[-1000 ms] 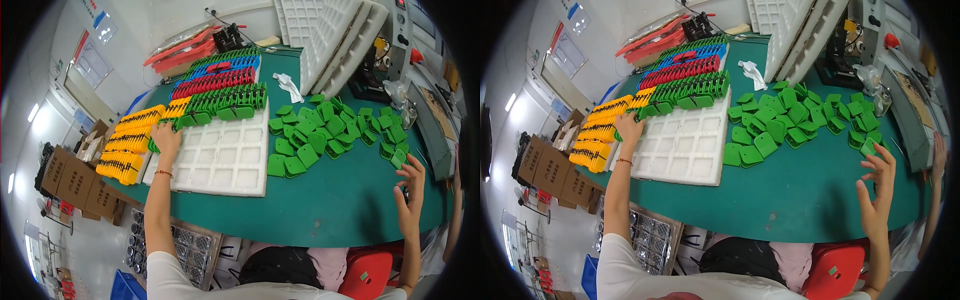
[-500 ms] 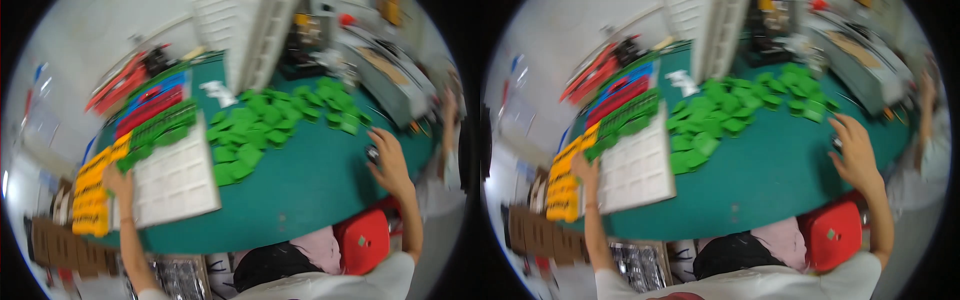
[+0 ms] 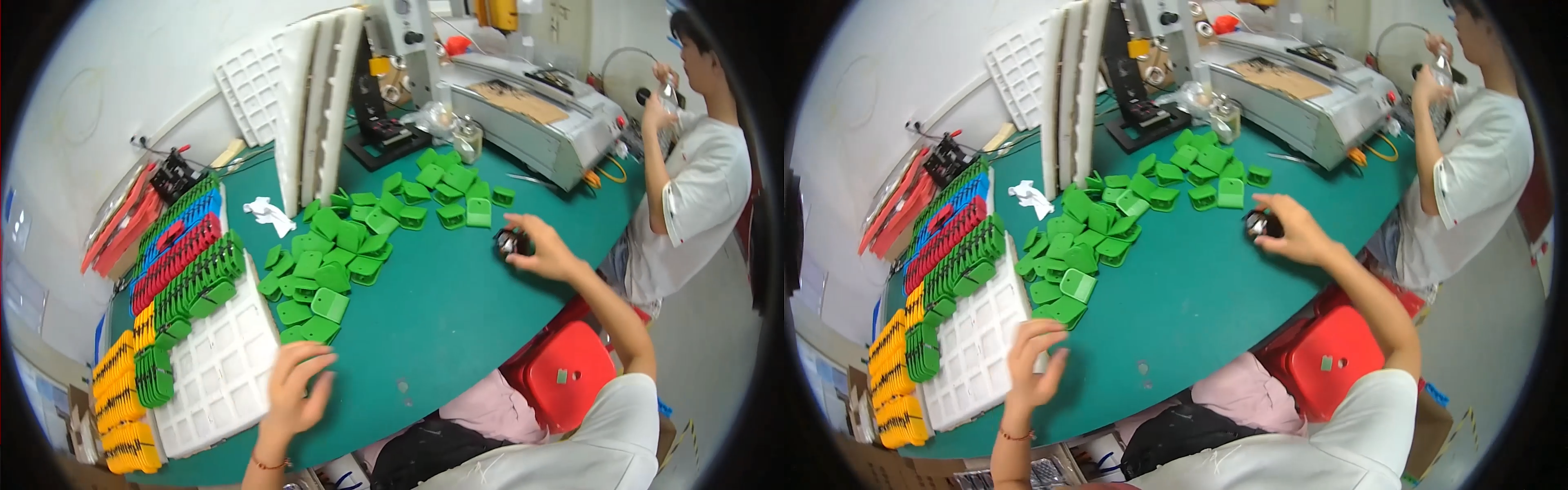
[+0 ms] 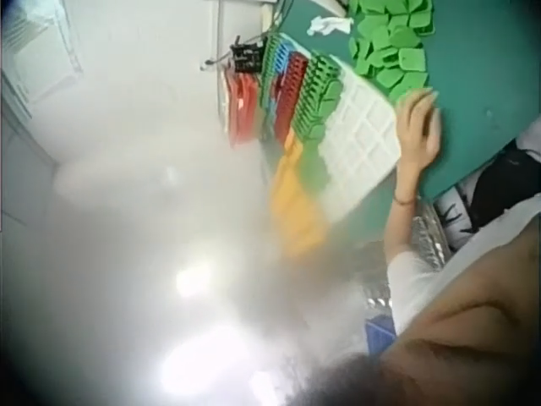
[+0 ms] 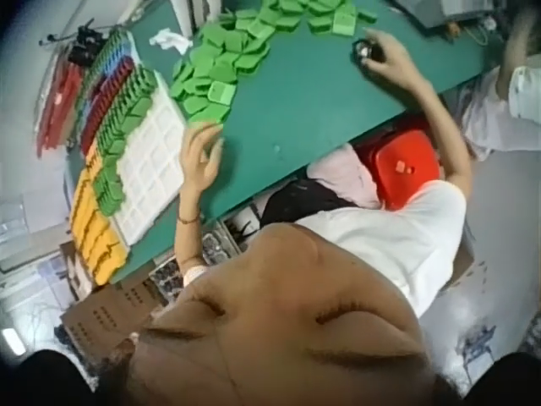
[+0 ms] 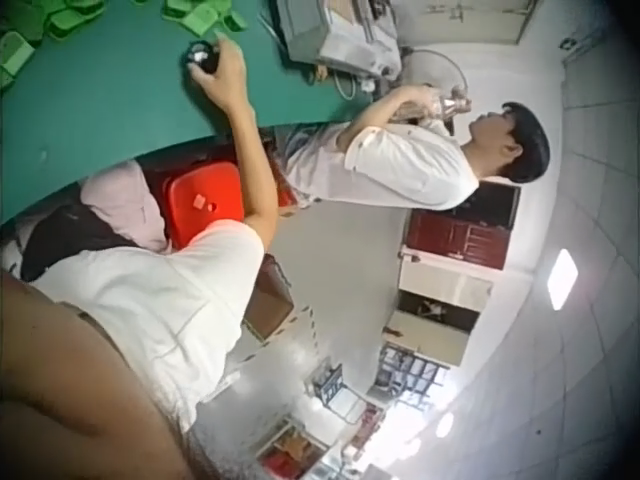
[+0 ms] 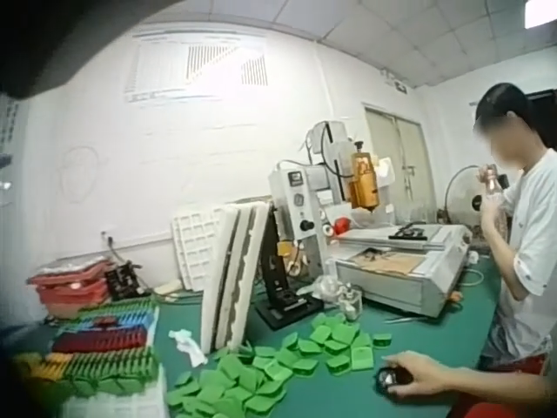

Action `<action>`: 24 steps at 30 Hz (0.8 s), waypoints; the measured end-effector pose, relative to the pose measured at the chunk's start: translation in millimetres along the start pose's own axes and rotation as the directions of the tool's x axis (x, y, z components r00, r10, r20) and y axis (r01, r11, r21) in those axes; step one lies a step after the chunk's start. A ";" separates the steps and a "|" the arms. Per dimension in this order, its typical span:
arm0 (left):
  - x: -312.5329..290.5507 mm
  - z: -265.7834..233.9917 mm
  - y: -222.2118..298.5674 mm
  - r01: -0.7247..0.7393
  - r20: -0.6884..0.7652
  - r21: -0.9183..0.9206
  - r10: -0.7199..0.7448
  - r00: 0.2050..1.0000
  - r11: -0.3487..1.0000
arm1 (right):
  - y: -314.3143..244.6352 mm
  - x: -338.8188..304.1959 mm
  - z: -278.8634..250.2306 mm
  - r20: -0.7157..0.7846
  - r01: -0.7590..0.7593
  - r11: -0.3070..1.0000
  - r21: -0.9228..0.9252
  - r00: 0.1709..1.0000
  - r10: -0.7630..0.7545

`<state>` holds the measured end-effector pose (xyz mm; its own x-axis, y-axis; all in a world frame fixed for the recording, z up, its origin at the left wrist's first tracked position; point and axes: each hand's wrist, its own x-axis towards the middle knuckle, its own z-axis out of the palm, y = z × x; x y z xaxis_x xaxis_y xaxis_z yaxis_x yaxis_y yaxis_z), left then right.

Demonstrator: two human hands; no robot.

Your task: The person assembles small electronic devices by inserting circuit boards into green plastic housings by hand.

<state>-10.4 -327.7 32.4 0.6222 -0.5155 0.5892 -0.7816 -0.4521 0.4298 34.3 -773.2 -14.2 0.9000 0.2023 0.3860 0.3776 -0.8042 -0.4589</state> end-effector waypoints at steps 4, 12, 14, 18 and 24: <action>1.6 47.7 -2.2 0.495 0.364 -0.771 -0.361 0.859 0.400 | -97.3 39.8 26.7 0.117 0.334 0.883 0.330 0.914 -0.389; 1.6 61.5 -23.4 0.588 0.470 -0.806 -0.529 0.707 0.070 | -173.0 64.1 89.1 0.198 0.515 0.654 0.554 0.681 -0.705; -2.7 65.5 -25.5 0.573 0.398 -0.810 -0.598 0.696 0.128 | -168.0 61.3 100.3 0.194 0.477 0.708 0.521 0.741 -0.643; -2.3 63.6 -22.0 0.494 0.373 -0.869 -0.617 0.693 0.029 | -158.1 60.4 110.7 0.217 0.413 0.722 0.555 0.766 -0.605; -1.6 63.2 -20.2 0.483 0.356 -0.875 -0.626 0.694 0.039 | -153.8 57.7 121.8 0.074 0.487 0.660 0.572 0.771 -0.633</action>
<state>7.3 -363.7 -20.4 0.9369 -0.3340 -0.1034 0.2313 0.3702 0.8997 54.6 -569.8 -18.9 0.4708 0.7065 0.5284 0.8120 -0.1127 -0.5727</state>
